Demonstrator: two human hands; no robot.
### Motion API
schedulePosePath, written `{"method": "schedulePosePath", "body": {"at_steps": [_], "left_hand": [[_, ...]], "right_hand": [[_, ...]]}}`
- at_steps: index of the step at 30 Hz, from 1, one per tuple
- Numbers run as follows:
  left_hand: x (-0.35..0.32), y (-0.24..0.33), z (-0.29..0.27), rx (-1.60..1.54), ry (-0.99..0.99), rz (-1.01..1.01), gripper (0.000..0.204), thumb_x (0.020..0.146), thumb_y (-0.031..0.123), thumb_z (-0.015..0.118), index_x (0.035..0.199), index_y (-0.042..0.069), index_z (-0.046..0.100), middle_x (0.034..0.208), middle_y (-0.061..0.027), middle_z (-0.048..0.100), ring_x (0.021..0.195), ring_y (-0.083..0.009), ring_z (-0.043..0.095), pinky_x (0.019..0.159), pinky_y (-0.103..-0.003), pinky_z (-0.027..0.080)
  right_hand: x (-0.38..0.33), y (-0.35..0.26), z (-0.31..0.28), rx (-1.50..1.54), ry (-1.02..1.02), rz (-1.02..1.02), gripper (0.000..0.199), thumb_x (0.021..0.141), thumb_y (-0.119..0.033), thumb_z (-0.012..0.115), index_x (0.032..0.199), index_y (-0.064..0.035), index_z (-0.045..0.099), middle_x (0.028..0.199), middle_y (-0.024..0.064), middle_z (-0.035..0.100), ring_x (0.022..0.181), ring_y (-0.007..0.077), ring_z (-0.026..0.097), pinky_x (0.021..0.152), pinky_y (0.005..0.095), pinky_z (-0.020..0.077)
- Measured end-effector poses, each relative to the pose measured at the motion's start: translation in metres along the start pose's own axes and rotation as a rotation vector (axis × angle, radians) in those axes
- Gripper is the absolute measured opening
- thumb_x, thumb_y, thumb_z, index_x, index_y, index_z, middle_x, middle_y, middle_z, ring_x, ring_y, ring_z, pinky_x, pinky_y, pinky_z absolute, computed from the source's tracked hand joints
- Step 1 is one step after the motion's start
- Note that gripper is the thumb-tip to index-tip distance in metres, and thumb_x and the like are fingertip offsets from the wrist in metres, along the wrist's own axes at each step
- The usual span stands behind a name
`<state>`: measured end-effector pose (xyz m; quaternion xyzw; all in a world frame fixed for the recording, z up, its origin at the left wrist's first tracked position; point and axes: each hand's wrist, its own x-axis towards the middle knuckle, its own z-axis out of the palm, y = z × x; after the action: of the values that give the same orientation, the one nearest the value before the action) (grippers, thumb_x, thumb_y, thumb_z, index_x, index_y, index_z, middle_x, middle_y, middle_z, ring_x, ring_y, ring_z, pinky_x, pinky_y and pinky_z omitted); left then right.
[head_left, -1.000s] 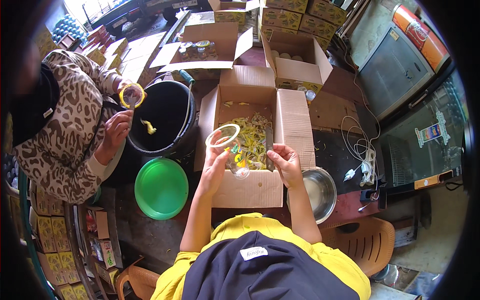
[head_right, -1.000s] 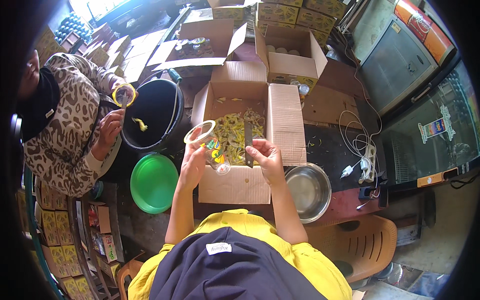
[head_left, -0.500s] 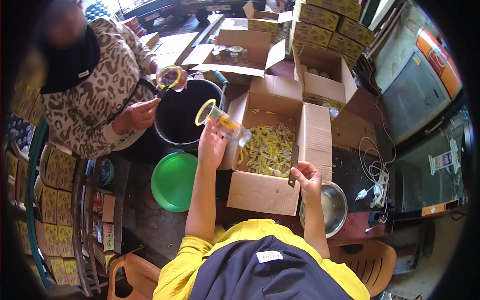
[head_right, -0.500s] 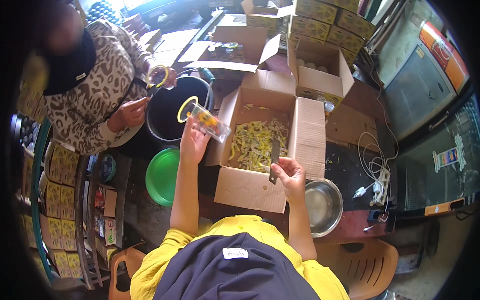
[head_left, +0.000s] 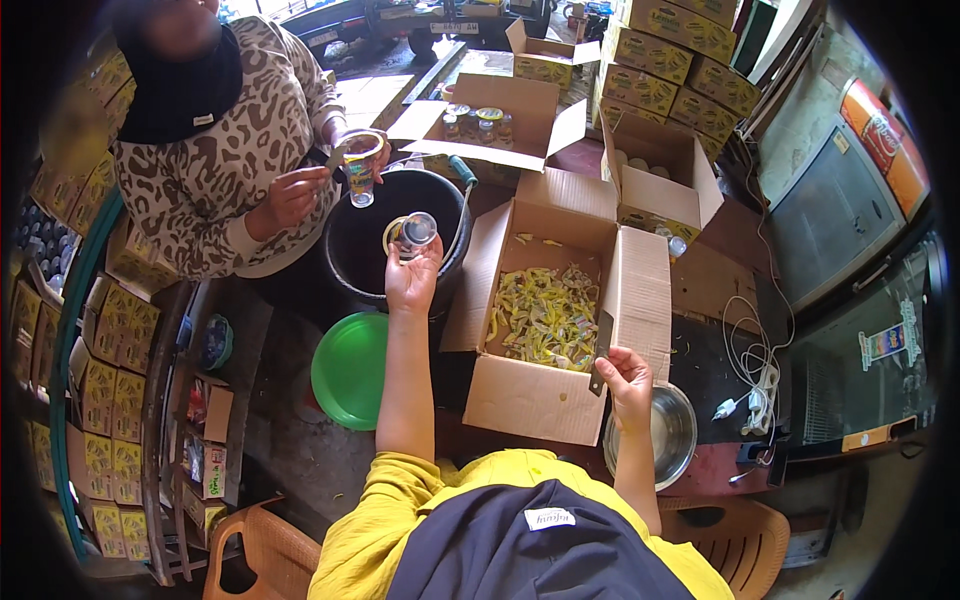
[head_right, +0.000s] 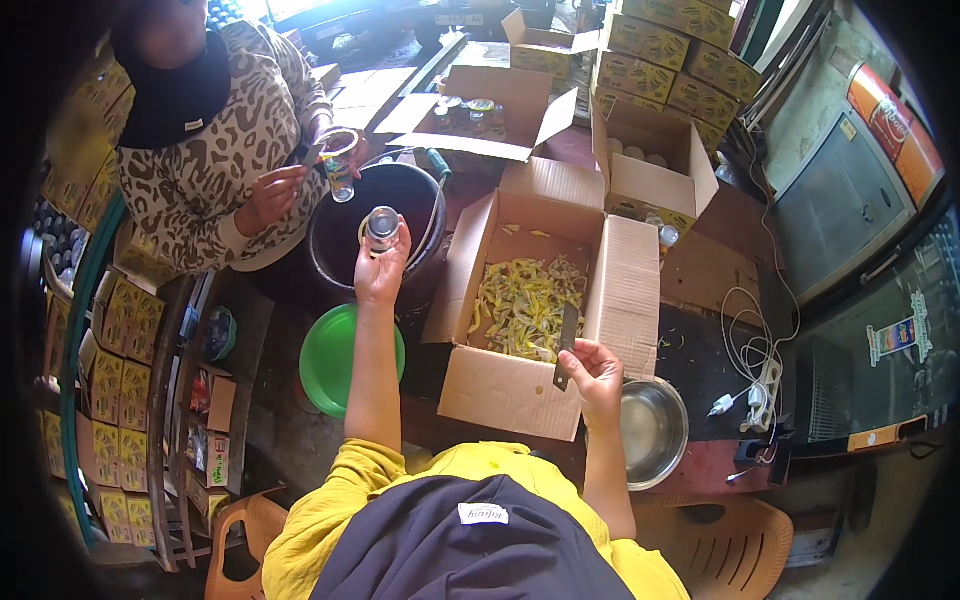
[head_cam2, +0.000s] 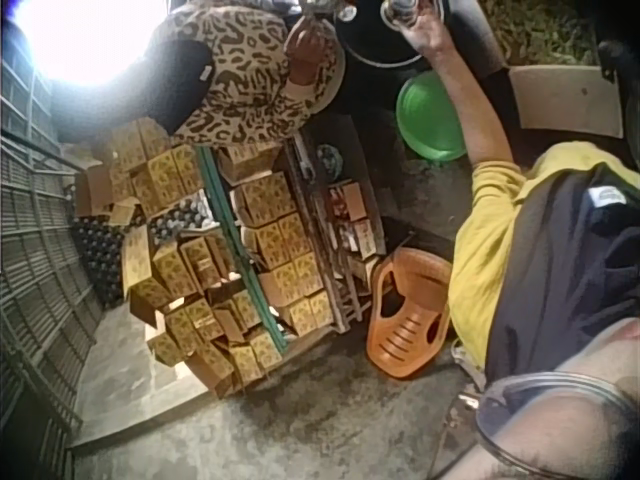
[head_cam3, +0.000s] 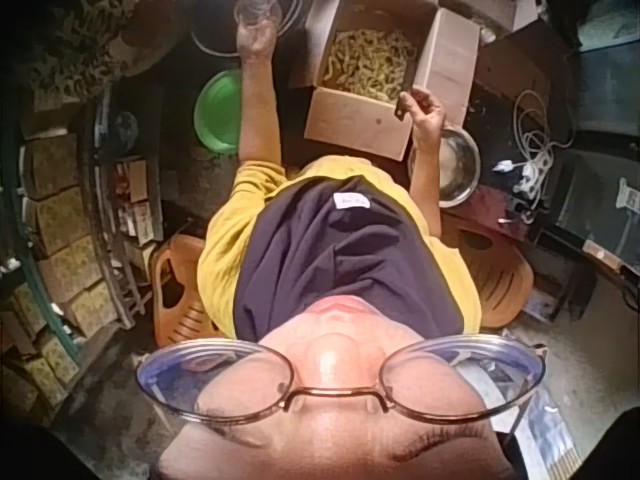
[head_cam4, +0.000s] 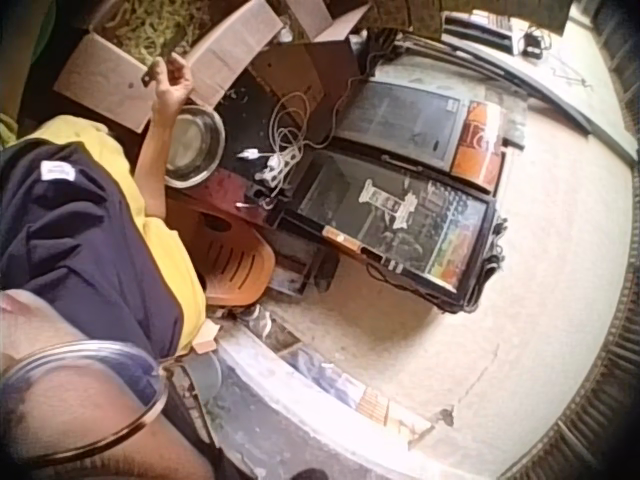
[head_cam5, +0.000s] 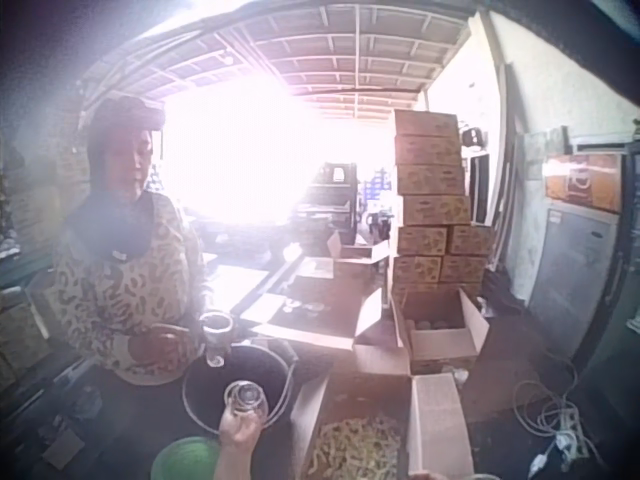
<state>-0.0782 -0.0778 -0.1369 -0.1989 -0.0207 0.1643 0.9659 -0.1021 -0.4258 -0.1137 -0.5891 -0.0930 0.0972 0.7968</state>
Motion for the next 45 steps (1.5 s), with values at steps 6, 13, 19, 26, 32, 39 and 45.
{"method": "schedulePosePath", "body": {"at_steps": [6, 13, 19, 26, 32, 39, 45], "left_hand": [[-0.024, -0.005, 0.009, -0.198, -0.121, -0.167, 0.034, 0.083, 0.016, 0.052, 0.109, -0.002, 0.039, 0.100, -0.0132, 0.046, 0.094, -0.0239, 0.049, 0.080, -0.039, 0.043], [-0.040, 0.008, 0.022, -0.277, -0.047, -0.228, 0.034, 0.075, 0.012, 0.055, 0.102, -0.002, 0.040, 0.090, -0.0119, 0.043, 0.085, -0.0222, 0.045, 0.072, -0.034, 0.040], [-0.053, 0.021, 0.038, 0.016, -0.009, -0.018, 0.040, 0.075, 0.021, 0.048, 0.104, -0.005, 0.042, 0.095, -0.0165, 0.045, 0.092, -0.0275, 0.043, 0.076, -0.038, 0.039], [-0.061, 0.021, 0.034, 0.051, -0.093, -0.158, 0.034, 0.081, 0.023, 0.050, 0.100, -0.004, 0.045, 0.097, -0.0157, 0.045, 0.095, -0.0277, 0.043, 0.078, -0.039, 0.039], [-0.063, 0.010, 0.037, 0.132, 0.047, -0.098, 0.038, 0.083, 0.030, 0.051, 0.099, -0.004, 0.047, 0.094, -0.0143, 0.047, 0.091, -0.0255, 0.046, 0.076, -0.038, 0.040], [-0.066, 0.024, 0.041, -0.164, -0.056, -0.260, 0.035, 0.074, 0.017, 0.050, 0.101, -0.005, 0.045, 0.087, -0.0120, 0.045, 0.083, -0.0231, 0.045, 0.073, -0.036, 0.040], [-0.064, 0.016, 0.037, 0.197, -0.077, 0.065, 0.034, 0.074, 0.014, 0.049, 0.102, -0.006, 0.046, 0.099, -0.0185, 0.048, 0.095, -0.0288, 0.046, 0.078, -0.038, 0.041]], "right_hand": [[-0.008, 0.001, -0.003, -0.007, -0.007, -0.002, 0.018, 0.076, 0.002, 0.064, 0.092, -0.0018, 0.058, 0.083, 0.0027, 0.061, 0.075, 0.0082, 0.058, 0.071, 0.0191, 0.0462], [-0.019, 0.004, -0.010, -0.077, 0.016, 0.019, 0.018, 0.076, 0.003, 0.063, 0.093, -0.0014, 0.058, 0.082, 0.0029, 0.061, 0.074, 0.0083, 0.058, 0.070, 0.0191, 0.0469], [-0.030, -0.005, -0.015, 0.045, 0.056, 0.006, 0.017, 0.075, 0.000, 0.066, 0.091, -0.0008, 0.059, 0.080, 0.0025, 0.062, 0.071, 0.0071, 0.057, 0.068, 0.0189, 0.0455], [-0.054, -0.005, -0.031, 0.118, 0.134, 0.023, 0.017, 0.075, 0.002, 0.064, 0.092, -0.0011, 0.059, 0.083, 0.0039, 0.062, 0.074, 0.0081, 0.058, 0.071, 0.0199, 0.0468], [-0.069, -0.001, -0.052, 0.316, 0.162, -0.003, 0.017, 0.076, 0.006, 0.061, 0.091, -0.0040, 0.060, 0.084, 0.0051, 0.063, 0.076, 0.0109, 0.060, 0.072, 0.0228, 0.0500], [-0.084, -0.010, -0.090, 0.397, 0.239, -0.040, 0.018, 0.077, 0.004, 0.061, 0.091, -0.0083, 0.061, 0.084, 0.0013, 0.064, 0.078, 0.0094, 0.061, 0.065, 0.0172, 0.0478], [-0.097, -0.021, -0.120, 0.389, 0.299, -0.069, 0.018, 0.078, 0.003, 0.060, 0.091, -0.0084, 0.061, 0.084, 0.0007, 0.064, 0.076, 0.0075, 0.060, 0.062, 0.0159, 0.0467]]}}
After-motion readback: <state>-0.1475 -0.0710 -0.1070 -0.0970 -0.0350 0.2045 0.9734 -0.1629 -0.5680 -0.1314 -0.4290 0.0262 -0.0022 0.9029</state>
